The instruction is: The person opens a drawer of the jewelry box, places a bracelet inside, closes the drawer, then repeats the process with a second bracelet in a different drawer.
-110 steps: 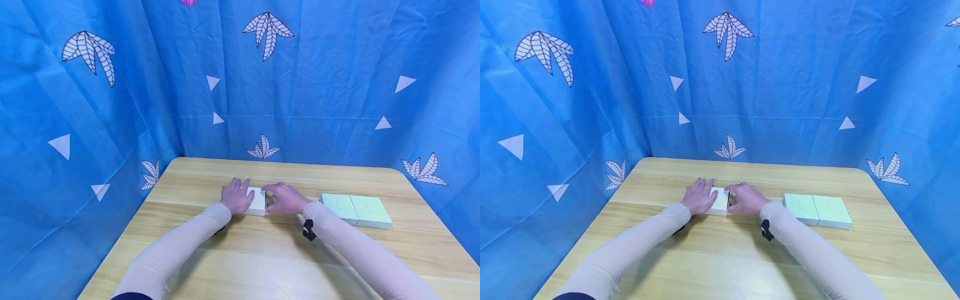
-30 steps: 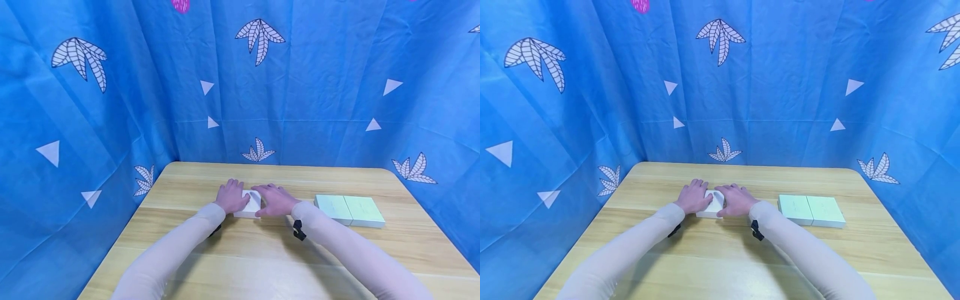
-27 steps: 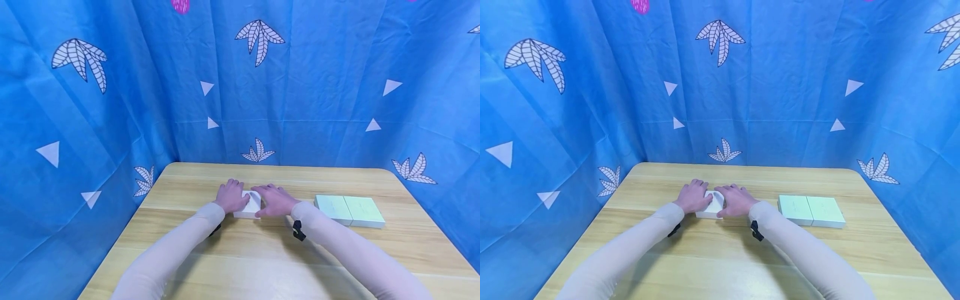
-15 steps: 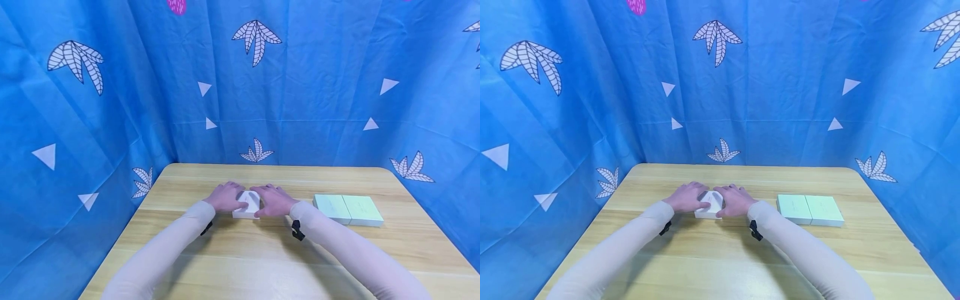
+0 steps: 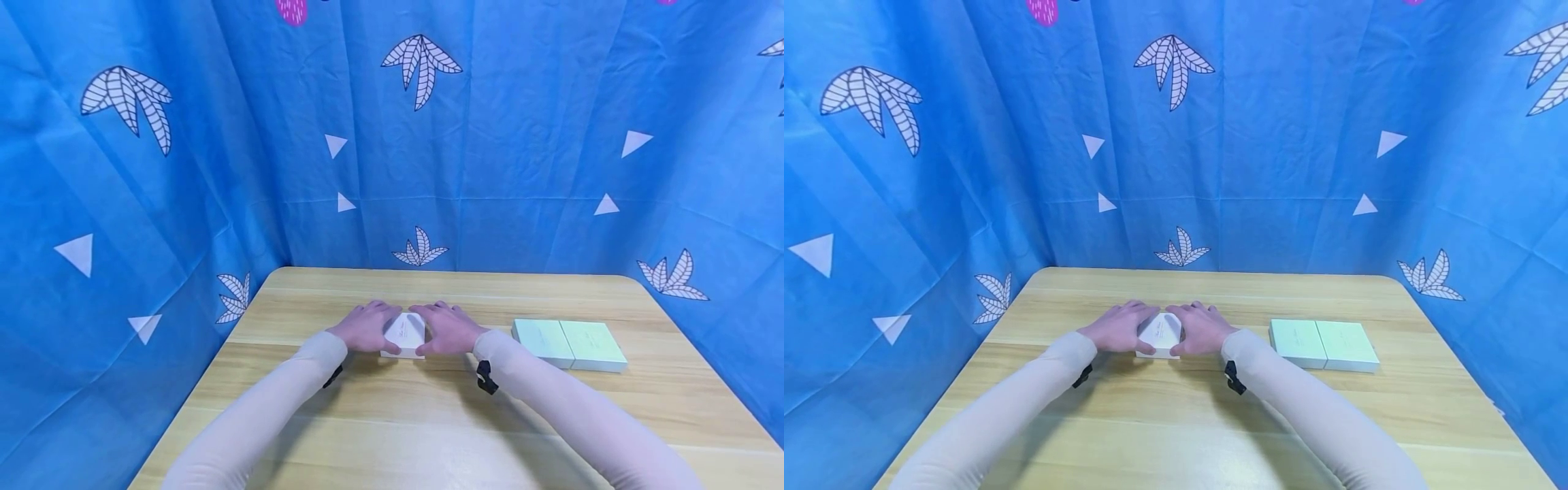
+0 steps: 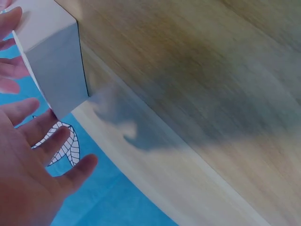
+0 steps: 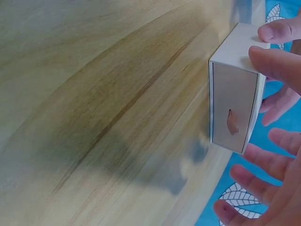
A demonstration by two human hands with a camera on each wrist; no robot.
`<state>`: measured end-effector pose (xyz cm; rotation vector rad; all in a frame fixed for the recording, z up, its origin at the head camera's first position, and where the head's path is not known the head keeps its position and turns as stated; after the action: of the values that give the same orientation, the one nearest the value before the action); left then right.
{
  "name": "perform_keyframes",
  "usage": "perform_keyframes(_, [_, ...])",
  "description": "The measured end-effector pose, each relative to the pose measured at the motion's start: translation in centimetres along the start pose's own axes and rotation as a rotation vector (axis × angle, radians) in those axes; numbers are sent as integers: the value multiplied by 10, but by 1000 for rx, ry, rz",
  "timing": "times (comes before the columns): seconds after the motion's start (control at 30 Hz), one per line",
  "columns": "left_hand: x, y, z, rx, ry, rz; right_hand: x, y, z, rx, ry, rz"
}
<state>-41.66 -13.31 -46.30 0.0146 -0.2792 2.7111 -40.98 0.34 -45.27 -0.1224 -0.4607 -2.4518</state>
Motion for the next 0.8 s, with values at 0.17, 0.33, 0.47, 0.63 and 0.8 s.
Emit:
perform_keyframes(0.17, [1,-2,1,0,-22,-20,0,0,0,-7,-2,11])
perform_keyframes(0.33, [0,-6,5,-3,-35,-28,-1,0,2,-2,-17,23])
perform_keyframes(0.47, [2,-10,5,8,-38,-28,-3,-2,5,-10,-24,20])
perform_keyframes(0.63, [5,-15,4,17,-48,-39,-7,-6,10,-16,-26,12])
perform_keyframes(0.8, [9,-23,3,29,-54,-57,-11,-11,16,-14,-20,-9])
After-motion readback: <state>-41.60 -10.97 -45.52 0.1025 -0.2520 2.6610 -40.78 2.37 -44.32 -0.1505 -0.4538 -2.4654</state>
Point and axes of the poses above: each hand's wrist, its own x-axis towards the middle knuckle, its own z-axis out of the back of the hand, y = z × x, the point moved 9 cm from there along x, towards the middle knuckle, and after that the axes turned 9 degrees about -y, right-handed, at the moved point
